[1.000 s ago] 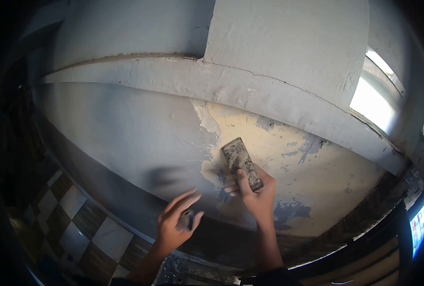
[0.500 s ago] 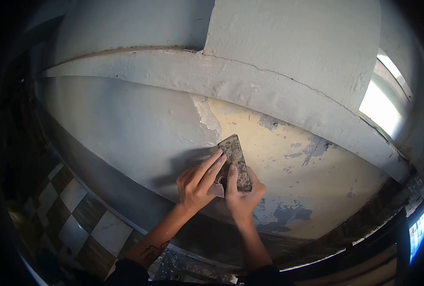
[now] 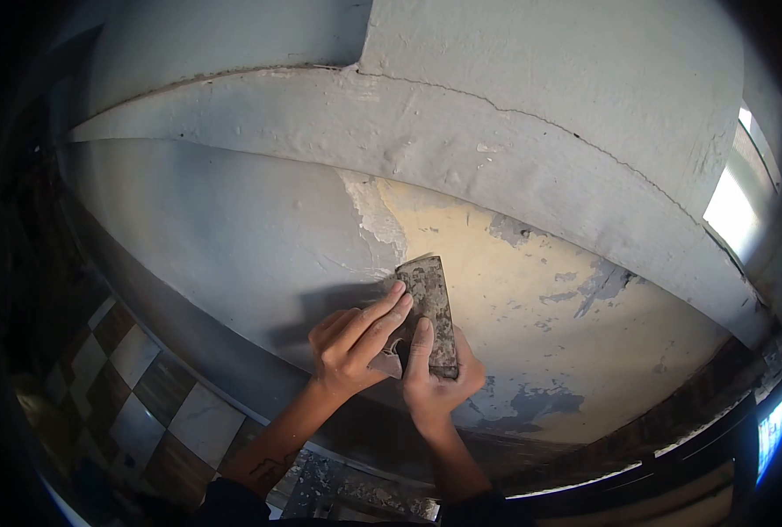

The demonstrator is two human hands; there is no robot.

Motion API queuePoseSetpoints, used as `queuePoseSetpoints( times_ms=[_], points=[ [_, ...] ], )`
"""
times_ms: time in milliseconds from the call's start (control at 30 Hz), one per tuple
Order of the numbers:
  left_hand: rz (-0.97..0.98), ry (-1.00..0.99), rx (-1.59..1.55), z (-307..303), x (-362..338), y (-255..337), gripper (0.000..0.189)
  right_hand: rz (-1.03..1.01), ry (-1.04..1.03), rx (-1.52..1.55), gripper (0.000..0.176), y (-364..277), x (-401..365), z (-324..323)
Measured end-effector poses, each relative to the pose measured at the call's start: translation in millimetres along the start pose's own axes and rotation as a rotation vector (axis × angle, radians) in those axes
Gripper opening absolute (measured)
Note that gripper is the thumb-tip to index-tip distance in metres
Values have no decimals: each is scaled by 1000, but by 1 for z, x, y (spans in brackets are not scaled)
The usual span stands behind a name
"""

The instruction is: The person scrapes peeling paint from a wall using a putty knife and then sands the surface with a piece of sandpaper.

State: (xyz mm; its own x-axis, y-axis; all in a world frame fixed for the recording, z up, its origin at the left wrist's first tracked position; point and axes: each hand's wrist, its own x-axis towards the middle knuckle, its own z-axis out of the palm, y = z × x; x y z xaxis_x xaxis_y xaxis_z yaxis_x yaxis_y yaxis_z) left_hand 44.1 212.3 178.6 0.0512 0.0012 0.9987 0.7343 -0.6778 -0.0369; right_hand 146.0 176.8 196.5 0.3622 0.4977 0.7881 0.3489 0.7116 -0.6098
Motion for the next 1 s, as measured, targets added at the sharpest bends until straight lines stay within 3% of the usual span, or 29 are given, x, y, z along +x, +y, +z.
queuePoseSetpoints(
  times_ms=[167,367,533,1000],
  points=[
    [-30,-73,52,-8,7,-5,50,-4,43,-20,12,1,3,8],
    [-41,-40,63,-12,21,-11,38,-27,12,48,12,-11,21,20],
    [-81,-135,98,-24,23,9,43,-45,-56,46,12,-13,19,1],
    [-31,-99,51,-11,5,12,51,-15,-57,34,12,3,7,-11]
  ],
)
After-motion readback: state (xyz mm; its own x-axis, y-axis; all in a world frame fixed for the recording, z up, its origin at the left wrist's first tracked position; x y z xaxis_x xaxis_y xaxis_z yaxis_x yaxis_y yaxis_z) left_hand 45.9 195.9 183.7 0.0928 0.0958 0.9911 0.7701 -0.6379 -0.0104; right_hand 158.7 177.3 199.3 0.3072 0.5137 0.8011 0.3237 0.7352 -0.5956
